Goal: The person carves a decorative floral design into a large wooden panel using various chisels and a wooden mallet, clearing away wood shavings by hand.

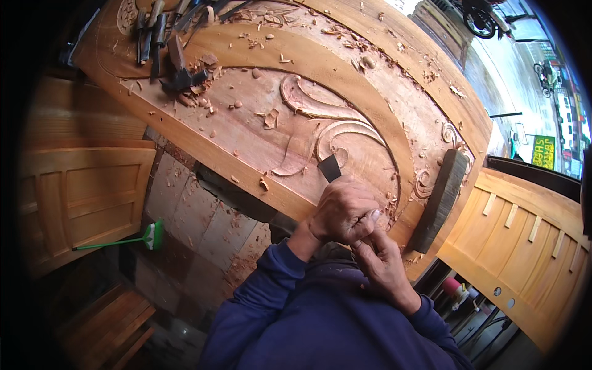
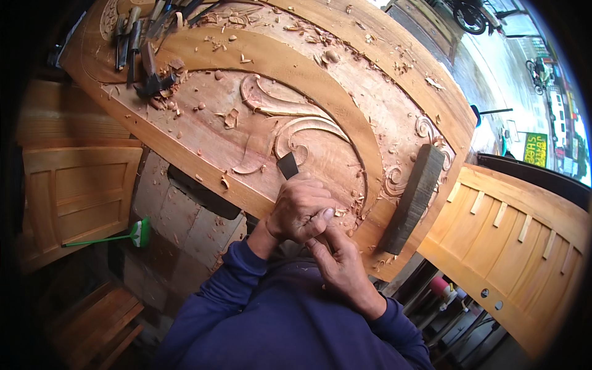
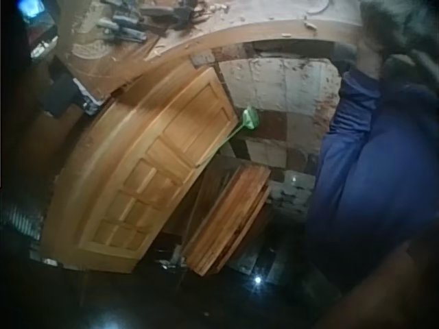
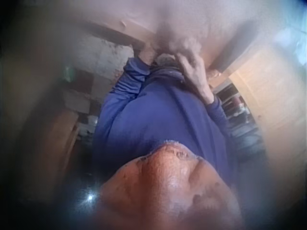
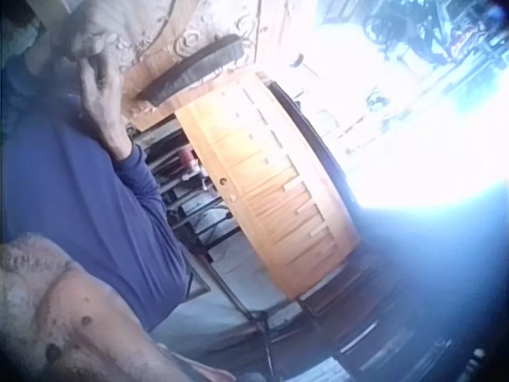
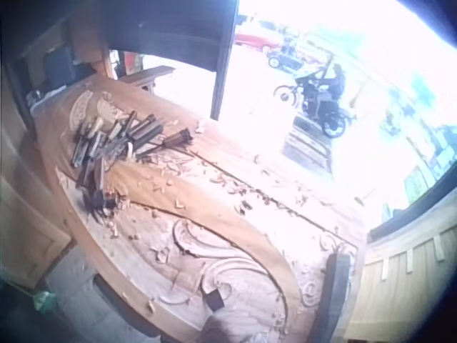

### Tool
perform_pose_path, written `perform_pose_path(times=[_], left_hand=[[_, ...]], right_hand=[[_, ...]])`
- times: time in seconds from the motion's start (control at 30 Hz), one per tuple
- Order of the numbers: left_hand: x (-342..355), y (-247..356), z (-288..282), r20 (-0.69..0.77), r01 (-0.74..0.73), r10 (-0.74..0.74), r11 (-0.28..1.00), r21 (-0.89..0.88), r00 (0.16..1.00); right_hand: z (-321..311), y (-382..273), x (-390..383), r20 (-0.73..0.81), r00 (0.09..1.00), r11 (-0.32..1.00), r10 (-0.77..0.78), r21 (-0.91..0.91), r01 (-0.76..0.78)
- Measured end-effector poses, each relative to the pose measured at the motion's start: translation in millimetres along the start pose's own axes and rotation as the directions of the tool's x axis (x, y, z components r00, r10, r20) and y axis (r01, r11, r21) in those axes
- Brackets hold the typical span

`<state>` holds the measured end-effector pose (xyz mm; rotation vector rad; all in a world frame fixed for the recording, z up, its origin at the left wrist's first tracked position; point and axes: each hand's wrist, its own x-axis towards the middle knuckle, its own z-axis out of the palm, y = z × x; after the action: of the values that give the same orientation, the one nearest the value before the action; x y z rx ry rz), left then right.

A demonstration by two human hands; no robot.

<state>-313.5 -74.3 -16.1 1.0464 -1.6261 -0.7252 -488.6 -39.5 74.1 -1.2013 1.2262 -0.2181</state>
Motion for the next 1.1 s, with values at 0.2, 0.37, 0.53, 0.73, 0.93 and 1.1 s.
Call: perform_pose_path(times=[0.2,0.37,0.53,0.73,0.93,1.1], left_hand=[[3,-9,-12,0.064,-0.04,0.045,0.996,-0.08,0.997],[20,-30,-24,0.139,-0.101,0.109,0.993,-0.064,0.984],[22,-14,-22,0.13,-0.143,0.151,0.987,-0.071,0.98],[5,-15,-29,0.161,-0.05,0.063,0.995,-0.083,0.985],[10,-25,-40,0.216,-0.051,0.1,0.975,-0.218,0.971],[17,-33,-41,0.26,-0.118,0.18,0.964,-0.238,0.949]], right_hand=[[15,-15,0,-0.038,0.999,1.0,-0.024,0.011,0.025],[31,-9,29,-0.158,0.987,0.983,-0.022,0.177,0.051],[32,2,6,-0.198,0.98,0.982,0.001,0.184,0.036],[44,-13,-1,-0.165,0.986,0.998,-0.023,0.05,0.031],[60,-32,-1,-0.178,0.979,0.984,0.1,0.164,-0.071],[78,-23,5,-0.273,0.957,0.964,0.097,0.267,-0.021]])
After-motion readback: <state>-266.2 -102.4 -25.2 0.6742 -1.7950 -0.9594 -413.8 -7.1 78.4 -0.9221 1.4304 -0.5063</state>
